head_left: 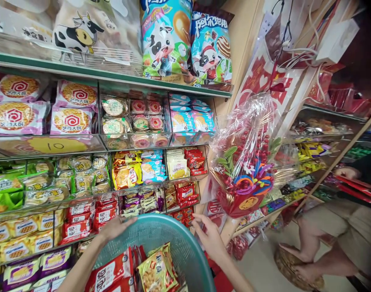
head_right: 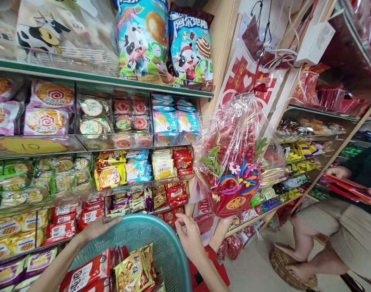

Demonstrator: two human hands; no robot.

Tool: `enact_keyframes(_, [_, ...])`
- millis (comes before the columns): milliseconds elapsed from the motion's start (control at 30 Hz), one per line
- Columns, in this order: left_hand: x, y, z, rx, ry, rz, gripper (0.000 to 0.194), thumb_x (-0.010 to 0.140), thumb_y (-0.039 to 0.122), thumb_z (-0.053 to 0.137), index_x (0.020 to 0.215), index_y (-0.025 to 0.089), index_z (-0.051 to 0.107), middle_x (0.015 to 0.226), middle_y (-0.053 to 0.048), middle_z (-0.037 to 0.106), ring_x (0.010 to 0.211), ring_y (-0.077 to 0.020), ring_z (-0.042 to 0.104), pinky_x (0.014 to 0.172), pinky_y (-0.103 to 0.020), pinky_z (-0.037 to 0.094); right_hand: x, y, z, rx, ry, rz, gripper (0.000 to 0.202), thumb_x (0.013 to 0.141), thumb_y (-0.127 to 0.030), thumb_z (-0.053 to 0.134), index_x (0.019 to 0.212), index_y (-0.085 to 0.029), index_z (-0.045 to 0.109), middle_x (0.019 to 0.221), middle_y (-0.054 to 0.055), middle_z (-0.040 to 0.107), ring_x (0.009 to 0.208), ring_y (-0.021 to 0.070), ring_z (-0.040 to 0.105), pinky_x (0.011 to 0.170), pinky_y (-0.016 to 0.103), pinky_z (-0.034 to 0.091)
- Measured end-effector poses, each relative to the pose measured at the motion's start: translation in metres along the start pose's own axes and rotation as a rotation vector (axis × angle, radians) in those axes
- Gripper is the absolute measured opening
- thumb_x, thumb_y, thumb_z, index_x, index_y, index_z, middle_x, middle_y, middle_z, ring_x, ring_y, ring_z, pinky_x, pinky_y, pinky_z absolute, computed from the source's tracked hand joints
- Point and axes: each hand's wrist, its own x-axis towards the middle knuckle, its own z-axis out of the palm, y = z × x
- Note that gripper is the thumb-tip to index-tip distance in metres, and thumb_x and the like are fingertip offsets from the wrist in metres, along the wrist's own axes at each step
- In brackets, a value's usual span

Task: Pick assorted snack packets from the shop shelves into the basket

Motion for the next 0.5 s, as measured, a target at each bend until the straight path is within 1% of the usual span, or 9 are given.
enact_keyframes(100, [0.002,0.012,0.008,-0.052,-0.04,0.043,0.056,0.063,0.072,0.039,0.061,0.022,0.063,0.061,-0.001,0.065,0.065,-0.0218,0.061,0.06,-0.027,0.04,0.023,-0.01,-0.013,-0.022,-0.008,-0.104,0.028,0.085,-0.032,0.041,0.106,-0.02,0.055,0.09,0.005,0.063,0.087,0.0174,0.056,0.082,0.032,0.044])
enact_keyframes(133, [0.003,0.016,0.011,-0.059,-0.034,0.051,0.055,0.063,0.072,0.038,0.06,0.021,0.062,0.06,-0.001,0.064,0.065,-0.0217,0.061,0.059,-0.027,0.039,0.03,-0.014,-0.017,-0.027,-0.01,-0.138,0.027,0.085,-0.031,0.04,0.106,-0.02,0.055,0.09,0.005,0.063,0.088,0.0171,0.056,0.083,0.033,0.043])
enact_keyframes(233, [0.004,0.03,0.019,-0.023,0.025,0.026,0.058,0.062,0.074,0.038,0.055,0.02,0.057,0.056,-0.002,0.061,0.063,-0.0225,0.06,0.056,-0.027,0.037,0.046,-0.02,-0.028,-0.032,-0.019,-0.233,0.026,0.086,-0.027,0.04,0.106,-0.021,0.055,0.089,0.004,0.062,0.09,0.0164,0.055,0.085,0.032,0.041])
enact_keyframes(300, [0.005,0.043,0.022,0.002,0.055,-0.002,0.06,0.061,0.076,0.036,0.052,0.02,0.055,0.056,-0.004,0.061,0.063,-0.0232,0.06,0.055,-0.027,0.036,0.054,-0.02,-0.035,-0.04,-0.033,-0.27,0.026,0.086,-0.026,0.041,0.107,-0.02,0.055,0.09,0.004,0.062,0.09,0.0163,0.054,0.085,0.032,0.041])
enact_keyframes(400, [0.005,0.065,0.027,0.003,0.077,0.009,0.061,0.06,0.078,0.035,0.051,0.02,0.053,0.058,-0.004,0.062,0.064,-0.0232,0.06,0.055,-0.027,0.036,0.068,-0.019,-0.047,-0.062,-0.07,-0.319,0.026,0.086,-0.025,0.041,0.108,-0.02,0.053,0.091,0.003,0.062,0.09,0.016,0.054,0.084,0.031,0.041])
enact_keyframes(500, [0.006,0.085,0.034,-0.009,0.102,0.016,0.06,0.058,0.079,0.036,0.049,0.021,0.05,0.056,-0.004,0.061,0.062,-0.0227,0.059,0.054,-0.027,0.035,0.088,-0.029,-0.059,-0.127,-0.108,-0.422,0.028,0.086,-0.023,0.041,0.112,-0.021,0.05,0.091,0.003,0.061,0.093,0.0159,0.052,0.086,0.032,0.04])
